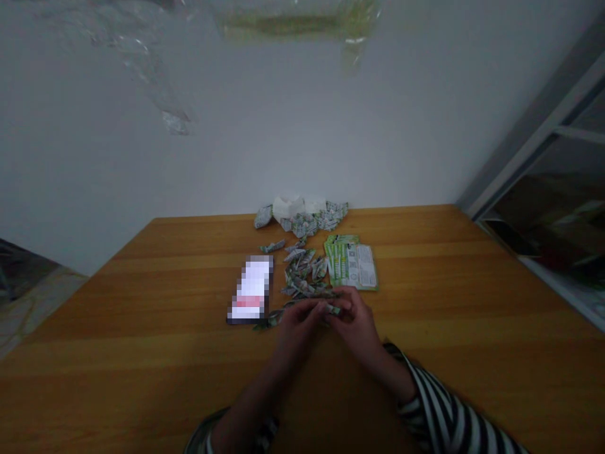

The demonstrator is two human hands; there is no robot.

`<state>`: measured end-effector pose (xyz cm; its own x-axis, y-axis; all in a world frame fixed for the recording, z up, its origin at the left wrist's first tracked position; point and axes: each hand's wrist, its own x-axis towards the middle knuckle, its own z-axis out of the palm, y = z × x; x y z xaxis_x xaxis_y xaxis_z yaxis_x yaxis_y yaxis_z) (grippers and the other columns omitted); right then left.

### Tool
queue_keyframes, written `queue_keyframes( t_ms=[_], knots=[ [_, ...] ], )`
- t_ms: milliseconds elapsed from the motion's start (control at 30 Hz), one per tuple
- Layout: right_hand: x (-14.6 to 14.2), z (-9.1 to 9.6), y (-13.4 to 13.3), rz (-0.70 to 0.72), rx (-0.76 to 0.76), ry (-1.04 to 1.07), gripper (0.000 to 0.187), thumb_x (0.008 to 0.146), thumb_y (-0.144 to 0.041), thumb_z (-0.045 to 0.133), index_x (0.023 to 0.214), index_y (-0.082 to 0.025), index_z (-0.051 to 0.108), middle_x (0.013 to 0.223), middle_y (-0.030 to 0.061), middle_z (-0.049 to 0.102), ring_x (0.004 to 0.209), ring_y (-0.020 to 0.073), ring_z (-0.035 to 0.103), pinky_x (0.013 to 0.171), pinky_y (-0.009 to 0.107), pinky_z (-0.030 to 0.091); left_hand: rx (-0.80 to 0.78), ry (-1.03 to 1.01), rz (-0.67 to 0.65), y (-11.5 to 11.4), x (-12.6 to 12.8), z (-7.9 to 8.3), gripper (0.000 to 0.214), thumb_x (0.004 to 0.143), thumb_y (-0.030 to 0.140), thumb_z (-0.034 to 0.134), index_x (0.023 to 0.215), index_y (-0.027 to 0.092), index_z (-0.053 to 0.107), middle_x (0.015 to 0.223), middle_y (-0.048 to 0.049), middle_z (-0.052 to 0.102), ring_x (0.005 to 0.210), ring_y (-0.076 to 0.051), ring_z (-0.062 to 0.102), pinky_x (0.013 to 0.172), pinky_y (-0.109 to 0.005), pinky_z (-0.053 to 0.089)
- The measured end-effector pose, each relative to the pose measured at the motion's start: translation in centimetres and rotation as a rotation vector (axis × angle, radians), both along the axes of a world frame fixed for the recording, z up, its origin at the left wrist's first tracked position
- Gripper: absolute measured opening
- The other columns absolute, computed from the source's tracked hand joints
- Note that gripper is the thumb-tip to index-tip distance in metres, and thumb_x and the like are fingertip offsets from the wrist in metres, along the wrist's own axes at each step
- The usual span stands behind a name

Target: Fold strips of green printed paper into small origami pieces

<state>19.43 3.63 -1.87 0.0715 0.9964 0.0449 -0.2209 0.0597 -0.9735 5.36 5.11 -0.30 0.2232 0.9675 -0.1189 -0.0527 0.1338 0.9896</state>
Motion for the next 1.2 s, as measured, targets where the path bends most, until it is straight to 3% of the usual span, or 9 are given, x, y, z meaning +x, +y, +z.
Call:
queue_keyframes(
  t_ms=[200, 367, 500, 600, 700, 833, 1000, 1100, 1200],
  knots=[
    [0.1, -0.1, -0.5, 0.058, 0.038, -0.126, 0.037, 0.074, -0.021, 0.073, 0.105, -0.024, 0.053, 0.095, 0.0022, 0.073, 0.087, 0.0186, 0.068, 0.075, 0.029, 0.052, -0.042, -0.069, 0.051, 0.4, -0.5, -0.6, 0.028, 0.073, 0.037, 0.075, 0.086, 0.013, 0.077, 0.085, -0.0102, 0.076, 0.079, -0.023, 0.068, 0.074, -0.031, 0.051],
    [0.0, -0.1, -0.4, 0.012, 0.07, -0.235, 0.035, 0.072, -0.014, 0.07, 0.103, -0.023, 0.056, 0.07, -0.0047, 0.061, 0.063, 0.013, 0.058, 0.062, 0.024, 0.048, -0.193, -0.28, 0.105, 0.1, -0.4, -0.1, 0.025, 0.071, 0.035, 0.077, 0.08, 0.012, 0.078, 0.074, -0.0079, 0.075, 0.066, -0.017, 0.064, 0.066, -0.025, 0.048],
    [0.2, 0.1, -0.2, -0.002, 0.117, -0.261, 0.036, 0.071, -0.011, 0.068, 0.104, -0.022, 0.06, 0.066, -0.0059, 0.056, 0.062, 0.0127, 0.056, 0.06, 0.023, 0.046, -0.188, -0.318, 0.167, 0.1, -0.2, 0.5, 0.026, 0.071, 0.036, 0.077, 0.082, 0.013, 0.077, 0.078, -0.0072, 0.075, 0.071, -0.017, 0.066, 0.069, -0.024, 0.048],
    [0.8, 0.3, -0.2, -0.078, 0.139, -0.272, 0.031, 0.071, -0.01, 0.07, 0.098, -0.023, 0.064, 0.067, -0.0046, 0.06, 0.063, 0.0133, 0.058, 0.062, 0.024, 0.047, -0.142, -0.273, 0.115, 0.3, -0.2, 0.6, 0.039, 0.08, 0.048, 0.066, 0.091, 0.012, 0.076, 0.092, -0.0111, 0.076, 0.086, -0.022, 0.068, 0.076, -0.029, 0.05],
    [1.6, 0.6, -0.2, -0.101, 0.29, -0.364, 0.017, 0.076, -0.008, 0.065, 0.084, -0.023, 0.071, 0.078, 0.0005, 0.068, 0.076, 0.016, 0.063, 0.072, 0.028, 0.048, -0.151, -0.189, 0.048, 0.4, -0.3, 0.5, 0.053, 0.087, 0.059, 0.05, 0.098, 0.014, 0.075, 0.101, -0.012, 0.075, 0.094, -0.025, 0.068, 0.082, -0.033, 0.051],
    [2.2, 0.8, -0.1, -0.063, 0.443, -0.432, 0.031, 0.08, -0.003, 0.054, 0.079, -0.026, 0.075, 0.092, 0.0038, 0.068, 0.092, 0.0185, 0.062, 0.082, 0.032, 0.048, -0.13, -0.091, -0.033, 0.3, -0.2, -0.1, 0.045, 0.078, 0.049, 0.067, 0.104, 0.014, 0.074, 0.104, -0.0104, 0.075, 0.093, -0.026, 0.068, 0.081, -0.034, 0.052],
    [2.3, 1.2, 0.0, -0.009, 0.415, -0.341, 0.035, 0.088, -0.009, 0.046, 0.098, -0.027, 0.075, 0.121, 0.0073, 0.056, 0.114, 0.0215, 0.054, 0.097, 0.038, 0.044, -0.111, -0.111, 0.002, 0.5, -0.5, -0.5, 0.044, 0.079, 0.043, 0.068, 0.113, 0.014, 0.07, 0.108, -0.0115, 0.074, 0.091, -0.025, 0.069, 0.08, -0.033, 0.052],
    [2.3, 1.5, -0.2, 0.033, 0.355, -0.266, 0.03, 0.092, -0.018, 0.046, 0.105, -0.026, 0.071, 0.116, 0.0073, 0.059, 0.112, 0.0216, 0.055, 0.096, 0.036, 0.045, -0.1, -0.112, 0.02, 0.6, -0.6, -0.5, 0.041, 0.079, 0.041, 0.069, 0.11, 0.014, 0.071, 0.108, -0.0112, 0.074, 0.09, -0.024, 0.069, 0.079, -0.031, 0.052],
    [2.0, 1.4, -0.3, -0.034, 0.264, -0.196, 0.026, 0.089, -0.024, 0.056, 0.113, -0.027, 0.065, 0.104, 0.0049, 0.064, 0.096, 0.019, 0.062, 0.082, 0.031, 0.05, -0.079, -0.076, 0.004, 0.3, -0.4, -0.2, 0.036, 0.079, 0.039, 0.069, 0.104, 0.014, 0.074, 0.102, -0.0111, 0.075, 0.084, -0.023, 0.07, 0.076, -0.031, 0.052]
  ],
)
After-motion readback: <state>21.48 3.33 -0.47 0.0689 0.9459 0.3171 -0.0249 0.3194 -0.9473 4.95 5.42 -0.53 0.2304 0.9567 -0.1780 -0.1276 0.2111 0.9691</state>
